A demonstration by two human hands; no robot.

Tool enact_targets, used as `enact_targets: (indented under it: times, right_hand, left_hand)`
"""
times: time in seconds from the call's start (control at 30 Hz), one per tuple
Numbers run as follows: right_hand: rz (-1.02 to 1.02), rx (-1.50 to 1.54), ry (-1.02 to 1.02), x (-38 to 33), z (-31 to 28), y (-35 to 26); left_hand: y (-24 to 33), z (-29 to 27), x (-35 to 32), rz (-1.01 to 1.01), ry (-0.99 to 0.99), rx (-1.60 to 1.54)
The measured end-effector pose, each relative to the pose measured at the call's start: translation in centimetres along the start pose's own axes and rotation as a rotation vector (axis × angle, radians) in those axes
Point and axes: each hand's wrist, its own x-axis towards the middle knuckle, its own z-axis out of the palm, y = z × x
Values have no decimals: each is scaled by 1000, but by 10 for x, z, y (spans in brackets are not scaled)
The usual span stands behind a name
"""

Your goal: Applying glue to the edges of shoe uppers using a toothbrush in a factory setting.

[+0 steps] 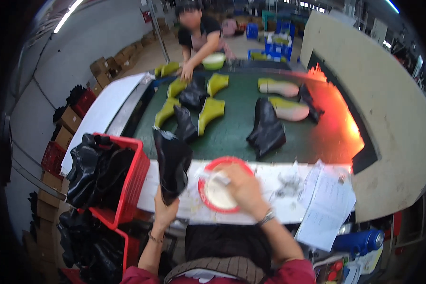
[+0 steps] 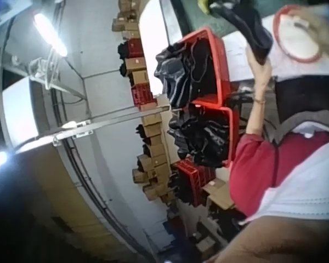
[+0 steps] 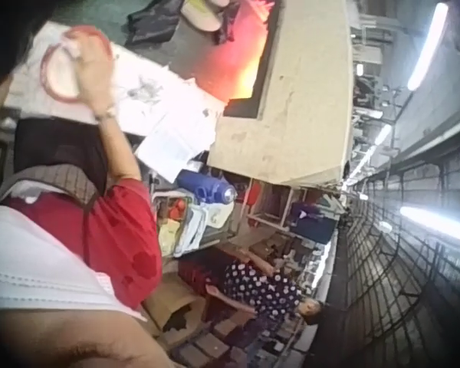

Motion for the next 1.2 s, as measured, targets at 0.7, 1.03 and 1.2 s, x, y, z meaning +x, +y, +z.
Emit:
enact_targets:
  times: [0.7, 1.03, 1.2]
  right_hand:
    - [175, 77, 161, -10, -59, 26]
    - [55, 202, 123, -21, -54, 40]
    - [64, 212, 109, 2, -53, 46]
  left_hand:
    - [7, -19, -25, -123, -423, -207]
    - [-44, -39, -46, -168, -280, -299]
    - [-21, -43, -41, -598, -281, -1147]
